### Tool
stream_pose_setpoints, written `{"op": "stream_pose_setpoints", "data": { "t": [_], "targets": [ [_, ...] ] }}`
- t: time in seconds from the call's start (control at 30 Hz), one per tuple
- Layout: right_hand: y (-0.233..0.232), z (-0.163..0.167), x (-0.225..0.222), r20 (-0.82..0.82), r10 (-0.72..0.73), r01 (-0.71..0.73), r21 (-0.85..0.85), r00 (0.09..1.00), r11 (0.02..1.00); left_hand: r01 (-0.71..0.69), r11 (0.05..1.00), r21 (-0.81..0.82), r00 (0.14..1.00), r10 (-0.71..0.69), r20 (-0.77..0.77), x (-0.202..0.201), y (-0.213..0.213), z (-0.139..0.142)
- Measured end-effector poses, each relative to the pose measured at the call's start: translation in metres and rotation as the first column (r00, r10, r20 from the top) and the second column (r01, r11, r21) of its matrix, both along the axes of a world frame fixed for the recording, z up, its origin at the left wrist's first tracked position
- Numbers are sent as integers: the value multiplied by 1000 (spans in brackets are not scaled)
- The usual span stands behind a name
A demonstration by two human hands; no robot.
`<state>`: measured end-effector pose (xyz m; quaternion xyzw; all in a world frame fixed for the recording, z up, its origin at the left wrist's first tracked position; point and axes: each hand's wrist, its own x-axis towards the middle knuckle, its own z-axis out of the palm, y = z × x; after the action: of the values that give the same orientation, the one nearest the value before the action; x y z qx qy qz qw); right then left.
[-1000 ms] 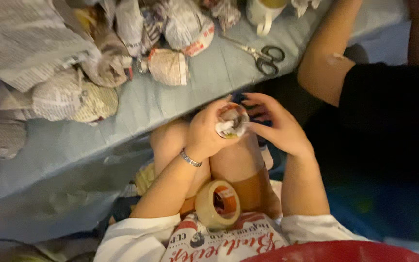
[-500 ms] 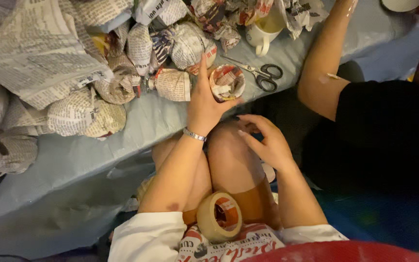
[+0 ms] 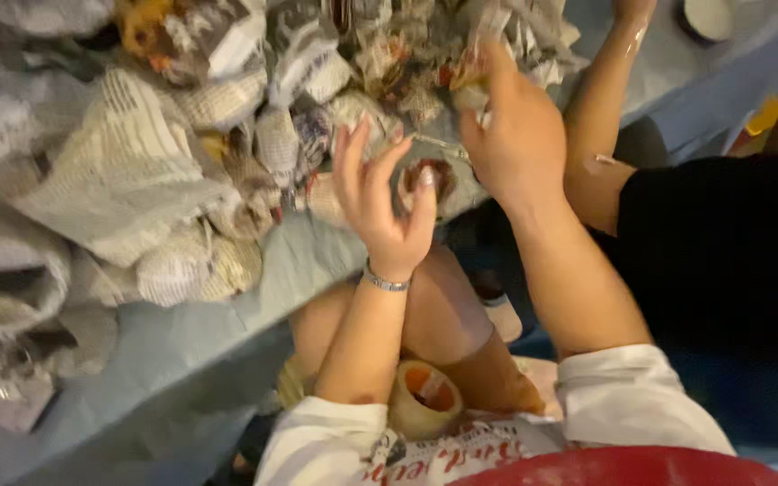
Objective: The person sits on the floor and wraps crumpled paper balls with clear tape, cutting the tape with scissors and pressing it around each ball. They then tear sheets of newspaper, presumably to layer over the taped balls.
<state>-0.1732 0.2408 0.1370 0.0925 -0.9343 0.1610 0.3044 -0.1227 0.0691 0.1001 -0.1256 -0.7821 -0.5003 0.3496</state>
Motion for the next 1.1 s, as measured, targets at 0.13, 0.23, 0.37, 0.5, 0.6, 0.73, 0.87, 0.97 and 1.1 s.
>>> {"op": "stream_pose_setpoints", "data": {
  "t": [0.13,0.23,0.37,0.5,0.6,0.73,0.87,0.97,1.1],
  "targets": [
    [-5,11,-94,265,-235,87,470,935,878,-96,995,22,984,98,-148,-37,-31,0],
    [-4,14,-157,270,-262,88,521,926,849,-113,992,62,989,118,-85,-60,-56,-16],
    [-10,18,-200,62,47,-61,261,997,963,-47,993,104,994,56,-90,-91,-67,-45],
    [-26,25,-191,80,362,-364,6,929,932,61,983,170,998,-58,-25,-101,-72,-62],
    [-39,25,-163,77,625,-592,-250,777,766,195,942,274,980,-200,-7,-98,-72,-69],
    [-47,23,-141,30,628,-574,-374,778,729,314,838,446,937,-349,-5,-95,-61,-79],
    [-54,22,-129,31,453,-449,-84,891,890,344,746,570,913,-407,-18,-90,-45,-88],
    [-55,21,-118,179,221,-257,214,959,942,344,730,591,913,-406,-30,-85,-41,-88],
    [-15,17,-98,2,17,-16,367,1000,930,345,779,523,919,-395,-19,-78,-49,-83]
  ]
}}
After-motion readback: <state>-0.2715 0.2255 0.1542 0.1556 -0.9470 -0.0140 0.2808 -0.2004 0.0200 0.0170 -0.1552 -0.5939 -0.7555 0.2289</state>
